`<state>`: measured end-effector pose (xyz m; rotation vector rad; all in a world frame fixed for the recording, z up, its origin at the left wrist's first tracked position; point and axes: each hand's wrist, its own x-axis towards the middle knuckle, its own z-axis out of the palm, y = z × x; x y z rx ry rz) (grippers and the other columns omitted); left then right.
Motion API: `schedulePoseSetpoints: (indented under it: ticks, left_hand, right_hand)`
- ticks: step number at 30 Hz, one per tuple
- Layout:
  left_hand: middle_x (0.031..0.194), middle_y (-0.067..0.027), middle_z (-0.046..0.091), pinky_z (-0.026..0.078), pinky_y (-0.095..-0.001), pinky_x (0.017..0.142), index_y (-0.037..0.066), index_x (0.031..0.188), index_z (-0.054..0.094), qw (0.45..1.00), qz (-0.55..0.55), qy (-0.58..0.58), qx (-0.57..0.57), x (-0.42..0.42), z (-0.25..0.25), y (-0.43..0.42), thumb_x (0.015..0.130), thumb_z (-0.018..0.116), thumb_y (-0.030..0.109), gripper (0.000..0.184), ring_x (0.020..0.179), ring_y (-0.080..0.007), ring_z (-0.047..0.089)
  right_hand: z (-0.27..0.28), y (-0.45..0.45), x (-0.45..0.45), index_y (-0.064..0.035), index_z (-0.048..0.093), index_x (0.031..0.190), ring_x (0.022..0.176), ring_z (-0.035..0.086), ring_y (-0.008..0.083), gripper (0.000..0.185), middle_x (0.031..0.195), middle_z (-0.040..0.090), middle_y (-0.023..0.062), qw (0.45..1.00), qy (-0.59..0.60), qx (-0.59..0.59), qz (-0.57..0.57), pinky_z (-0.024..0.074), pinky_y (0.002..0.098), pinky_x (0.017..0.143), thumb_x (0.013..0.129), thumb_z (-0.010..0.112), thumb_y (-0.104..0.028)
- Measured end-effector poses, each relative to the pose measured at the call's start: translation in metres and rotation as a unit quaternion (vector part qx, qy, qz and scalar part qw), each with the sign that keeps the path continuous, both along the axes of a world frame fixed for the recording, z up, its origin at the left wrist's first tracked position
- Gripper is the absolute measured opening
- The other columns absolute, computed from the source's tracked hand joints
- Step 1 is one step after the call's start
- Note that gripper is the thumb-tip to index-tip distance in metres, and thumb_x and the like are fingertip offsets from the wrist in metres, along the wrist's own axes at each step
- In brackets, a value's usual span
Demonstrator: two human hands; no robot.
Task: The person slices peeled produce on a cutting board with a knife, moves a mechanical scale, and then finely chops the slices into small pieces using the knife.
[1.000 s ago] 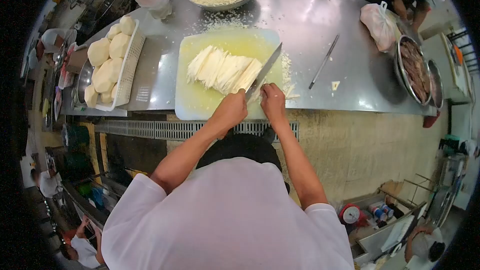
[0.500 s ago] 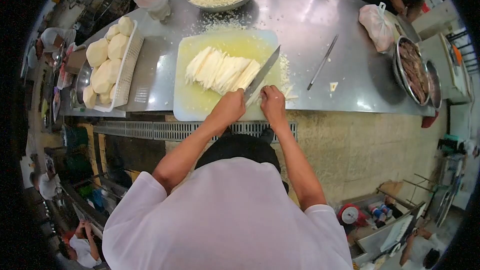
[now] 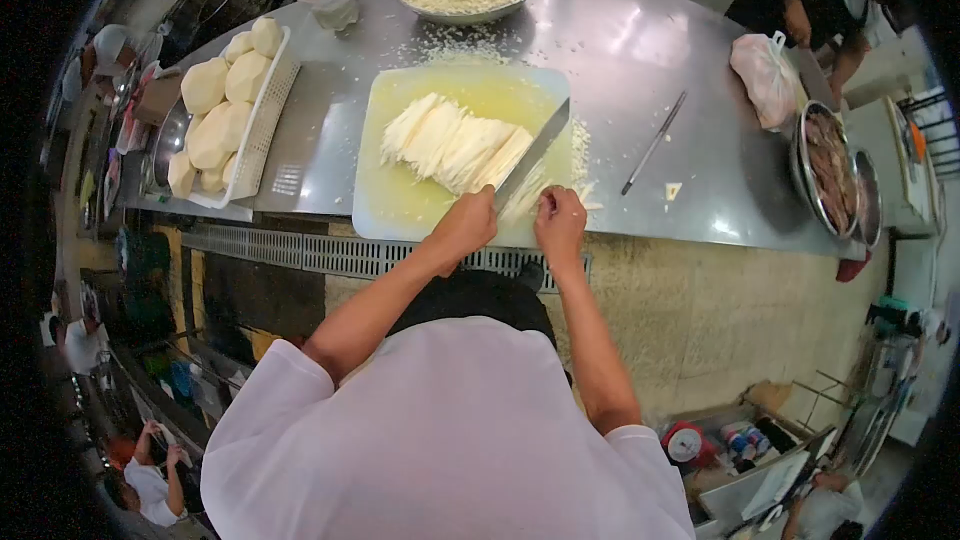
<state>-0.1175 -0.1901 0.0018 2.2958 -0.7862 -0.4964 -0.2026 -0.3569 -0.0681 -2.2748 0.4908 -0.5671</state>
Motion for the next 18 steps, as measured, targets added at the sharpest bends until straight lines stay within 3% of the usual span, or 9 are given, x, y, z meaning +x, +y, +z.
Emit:
schedulePoseSetpoints:
  ticks: [1, 3, 4, 6, 7, 9, 10, 12, 18]
  left_hand:
    - [0.078, -0.0359, 0.065, 0.053, -0.0559, 0.07, -0.012, 0.093, 0.06, 1.0, 0.003, -0.002, -0.004, 0.005, -0.001, 0.0, 0.084, 0.053, 0.0, 0.017, 0.076, -0.0496, 0.067]
    - [0.071, -0.0335, 0.062, 0.051, -0.0519, 0.066, -0.009, 0.092, 0.057, 0.982, 0.024, 0.185, 0.003, 0.016, 0.039, 0.005, 0.093, 0.054, 0.01, 0.019, 0.073, -0.05, 0.065]
    - [0.071, -0.0335, 0.062, 0.051, -0.0519, 0.066, -0.009, 0.092, 0.057, 0.982, 0.029, 0.185, 0.0, 0.019, 0.052, 0.011, 0.093, 0.054, 0.01, 0.019, 0.073, -0.05, 0.065]
    - [0.069, -0.0317, 0.062, 0.051, -0.0507, 0.062, -0.007, 0.093, 0.058, 0.989, 0.023, 0.148, 0.009, 0.027, 0.072, 0.025, 0.094, 0.057, 0.012, 0.019, 0.068, -0.0484, 0.064]
    - [0.069, -0.0317, 0.062, 0.051, -0.0507, 0.062, -0.007, 0.093, 0.058, 0.989, 0.023, 0.149, 0.01, 0.033, 0.076, 0.034, 0.094, 0.057, 0.012, 0.019, 0.068, -0.0484, 0.064]
    - [0.069, -0.0301, 0.063, 0.051, -0.0518, 0.064, -0.005, 0.095, 0.059, 0.999, 0.026, -0.03, -0.035, 0.044, 0.084, 0.047, 0.094, 0.057, 0.013, 0.018, 0.069, -0.0485, 0.065]
    - [0.069, -0.0301, 0.063, 0.051, -0.0518, 0.064, -0.005, 0.095, 0.059, 0.999, 0.026, -0.029, -0.036, 0.049, 0.09, 0.05, 0.094, 0.057, 0.013, 0.018, 0.069, -0.0485, 0.065]
    - [0.074, -0.032, 0.064, 0.053, -0.0548, 0.072, -0.009, 0.092, 0.059, 0.996, 0.042, -0.076, -0.009, 0.06, 0.112, 0.055, 0.089, 0.054, 0.007, 0.016, 0.075, -0.0458, 0.069]
    - [0.082, -0.0342, 0.066, 0.054, -0.055, 0.077, -0.009, 0.093, 0.06, 0.995, 0.056, -0.059, 0.065, 0.088, -0.01, 0.058, 0.084, 0.054, 0.003, 0.015, 0.082, -0.051, 0.068]
  right_hand:
    - [-0.006, 0.005, 0.001, 0.0008, 0.068, 0.099, 0.077, 0.066, 0.0335, 0.014, 0.088, 0.065, 0.0183, 1.0, -0.009, 0.017, -0.02, 0.0532, 0.0397, 0.071, 0.086, 0.066, -0.002]
    - [-0.004, 0.017, -0.001, 0.0002, 0.068, 0.105, 0.081, 0.064, 0.0364, 0.019, 0.089, 0.064, 0.0192, 0.999, -0.017, 0.03, -0.035, 0.0521, 0.0429, 0.075, 0.087, 0.067, -0.007]
    - [0.006, 0.025, -0.001, -0.0002, 0.065, 0.114, 0.086, 0.064, 0.0351, 0.027, 0.096, 0.064, 0.0195, 0.996, 0.017, 0.075, -0.044, 0.0521, 0.0426, 0.078, 0.09, 0.067, -0.012]
    - [0.016, 0.031, 0.0, -0.0028, 0.052, 0.139, 0.104, 0.063, 0.0352, 0.048, 0.121, 0.058, 0.0235, 0.984, 0.102, 0.143, -0.04, 0.0506, 0.0447, 0.088, 0.097, 0.064, -0.024]
    - [0.018, 0.034, 0.003, -0.0028, 0.052, 0.139, 0.104, 0.063, 0.0352, 0.048, 0.121, 0.058, 0.0235, 0.983, 0.103, 0.144, -0.04, 0.0506, 0.0447, 0.088, 0.097, 0.064, -0.024]
    - [0.023, 0.043, 0.013, -0.0013, 0.044, 0.146, 0.12, 0.056, 0.04, 0.059, 0.132, 0.052, 0.027, 0.953, 0.127, 0.27, -0.061, 0.0445, 0.0469, 0.101, 0.099, 0.061, -0.032]
    - [0.018, 0.045, 0.02, -0.0013, 0.044, 0.146, 0.12, 0.056, 0.04, 0.059, 0.132, 0.052, 0.027, 0.953, 0.128, 0.269, -0.062, 0.0445, 0.0469, 0.101, 0.099, 0.061, -0.032]
    - [0.011, 0.052, 0.038, -0.0032, 0.04, 0.15, 0.119, 0.056, 0.032, 0.068, 0.135, 0.054, 0.0264, 0.959, 0.129, 0.24, -0.078, 0.0437, 0.0425, 0.104, 0.097, 0.062, -0.04]
    - [0.03, 0.064, 0.07, -0.0005, 0.027, 0.156, 0.142, 0.036, 0.0428, 0.088, 0.152, 0.033, 0.0311, 0.94, 0.174, 0.262, -0.134, 0.0309, 0.0486, 0.116, 0.095, 0.064, -0.051]
